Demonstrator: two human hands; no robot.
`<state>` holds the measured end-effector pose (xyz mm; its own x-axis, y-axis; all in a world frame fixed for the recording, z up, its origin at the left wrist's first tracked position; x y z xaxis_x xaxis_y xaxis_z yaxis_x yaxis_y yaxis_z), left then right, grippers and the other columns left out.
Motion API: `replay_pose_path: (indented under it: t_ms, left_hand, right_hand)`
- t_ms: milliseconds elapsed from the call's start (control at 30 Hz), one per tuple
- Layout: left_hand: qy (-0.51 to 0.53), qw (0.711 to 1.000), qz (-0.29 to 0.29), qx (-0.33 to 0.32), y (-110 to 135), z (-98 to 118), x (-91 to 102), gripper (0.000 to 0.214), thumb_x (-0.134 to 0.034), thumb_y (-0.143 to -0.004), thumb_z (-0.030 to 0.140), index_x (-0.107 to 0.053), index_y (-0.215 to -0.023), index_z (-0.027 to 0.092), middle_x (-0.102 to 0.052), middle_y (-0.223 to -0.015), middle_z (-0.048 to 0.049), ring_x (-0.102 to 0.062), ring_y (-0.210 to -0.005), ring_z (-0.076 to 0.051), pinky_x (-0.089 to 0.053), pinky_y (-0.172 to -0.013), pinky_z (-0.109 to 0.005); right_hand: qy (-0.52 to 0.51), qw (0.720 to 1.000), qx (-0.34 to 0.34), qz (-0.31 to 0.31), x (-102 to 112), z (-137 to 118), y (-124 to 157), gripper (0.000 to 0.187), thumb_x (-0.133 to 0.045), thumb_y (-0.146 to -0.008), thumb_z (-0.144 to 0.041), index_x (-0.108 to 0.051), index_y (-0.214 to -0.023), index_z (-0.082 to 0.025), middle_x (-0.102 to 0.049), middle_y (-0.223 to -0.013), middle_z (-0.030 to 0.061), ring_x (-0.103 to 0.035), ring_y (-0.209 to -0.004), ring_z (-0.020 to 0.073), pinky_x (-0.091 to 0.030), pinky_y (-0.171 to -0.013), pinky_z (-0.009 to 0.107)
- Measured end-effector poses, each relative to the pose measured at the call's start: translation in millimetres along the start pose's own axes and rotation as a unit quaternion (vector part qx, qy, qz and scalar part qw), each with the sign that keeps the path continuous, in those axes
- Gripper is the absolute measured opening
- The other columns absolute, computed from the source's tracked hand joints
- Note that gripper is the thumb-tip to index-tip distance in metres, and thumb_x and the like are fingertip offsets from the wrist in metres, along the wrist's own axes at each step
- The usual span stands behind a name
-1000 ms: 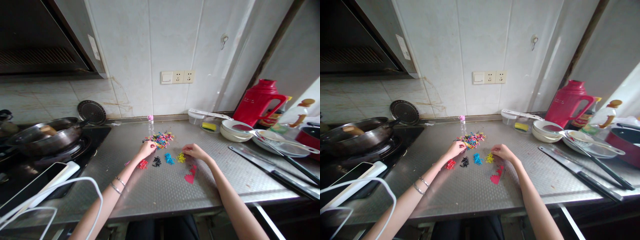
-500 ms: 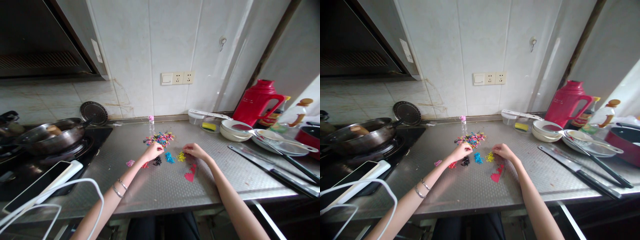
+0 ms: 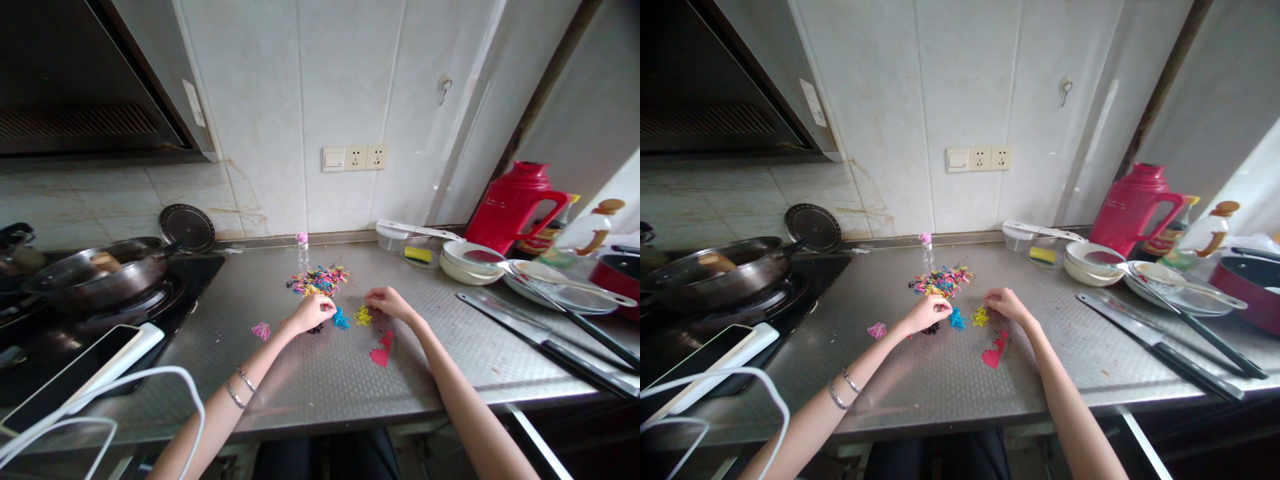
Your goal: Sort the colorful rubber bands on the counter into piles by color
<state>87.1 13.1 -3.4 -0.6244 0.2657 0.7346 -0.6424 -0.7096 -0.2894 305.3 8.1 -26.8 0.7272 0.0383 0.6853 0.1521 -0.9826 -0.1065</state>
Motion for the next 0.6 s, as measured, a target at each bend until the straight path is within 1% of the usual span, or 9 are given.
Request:
replay_pose_path:
  t_ms: [67,133,200,300,433,600]
  left_hand:
    - [0.012,1.0,0.02,0.004,-1.0,-4.0,7.9,0.017,-0.054,-0.074,0.024,-0.067,-0.073,0.013,-0.064,-0.069,-0.0036,-0.053,-0.062,-0.011,-0.039,-0.06,-0.02]
    - [0.026,0.999,0.039,0.013,-2.1,-10.6,15.4,0.017,-0.054,-0.074,0.023,-0.066,-0.072,0.012,-0.065,-0.071,-0.0043,-0.054,-0.064,-0.012,-0.041,-0.062,-0.021]
    - [0.04,0.997,0.054,0.028,-3.1,-19.3,21.6,0.017,-0.054,-0.073,0.024,-0.067,-0.073,0.012,-0.066,-0.073,-0.0051,-0.056,-0.065,-0.013,-0.042,-0.063,-0.022]
    - [0.055,0.994,0.075,0.054,-3.6,-31.6,30.3,0.019,-0.054,-0.073,0.025,-0.067,-0.075,0.011,-0.067,-0.074,-0.0062,-0.058,-0.065,-0.013,-0.044,-0.063,-0.023]
    - [0.064,0.99,0.101,0.077,-2.6,-40.5,43.4,0.021,-0.054,-0.073,0.027,-0.067,-0.075,0.011,-0.067,-0.075,-0.0069,-0.059,-0.066,-0.014,-0.045,-0.064,-0.023]
    - [0.053,0.986,0.119,0.101,-1.0,-54.3,57.9,0.022,-0.054,-0.073,0.029,-0.067,-0.072,0.011,-0.067,-0.073,-0.0068,-0.059,-0.066,-0.014,-0.045,-0.064,-0.024]
  right_hand:
    - [0.019,1.0,0.011,0.015,-0.1,-8.3,-3.4,0.024,-0.049,-0.069,-0.027,-0.066,-0.078,-0.012,-0.063,-0.063,0.0027,-0.054,-0.056,0.0118,-0.041,-0.055,0.021]
    - [0.023,0.999,0.029,0.017,-2.6,-20.7,-10.1,0.023,-0.05,-0.068,-0.025,-0.067,-0.079,-0.013,-0.065,-0.068,0.0032,-0.056,-0.06,0.0123,-0.042,-0.057,0.021]
    - [0.014,0.999,0.039,0.01,-7.5,-32.7,-21.1,0.024,-0.05,-0.068,-0.023,-0.067,-0.083,-0.014,-0.066,-0.072,0.0031,-0.057,-0.063,0.0126,-0.043,-0.058,0.021]
    - [0.022,0.999,0.044,0.023,-15.8,-43.8,-42.0,0.025,-0.052,-0.065,-0.017,-0.066,-0.086,-0.015,-0.066,-0.078,0.0027,-0.058,-0.066,0.0124,-0.043,-0.059,0.02]
    - [0.079,0.996,0.039,0.029,-31.6,-42.3,-63.9,0.027,-0.054,-0.065,-0.015,-0.064,-0.09,-0.017,-0.066,-0.082,0.0029,-0.057,-0.069,0.0121,-0.041,-0.062,0.02]
    - [0.144,0.989,0.015,0.032,-44.5,-34.1,-69.8,0.029,-0.055,-0.07,-0.02,-0.06,-0.099,-0.022,-0.064,-0.082,0.0012,-0.056,-0.07,0.0121,-0.037,-0.059,0.019]
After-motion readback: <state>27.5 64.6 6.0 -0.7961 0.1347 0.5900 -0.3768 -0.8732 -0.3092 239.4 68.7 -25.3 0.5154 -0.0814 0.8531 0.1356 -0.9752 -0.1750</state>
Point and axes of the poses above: each hand's wrist, its own y-axis away from the middle knuckle, its own x-axis out of the back of the hand, z = x × y, the point moved 5 cm from there along -y, towards the middle knuckle
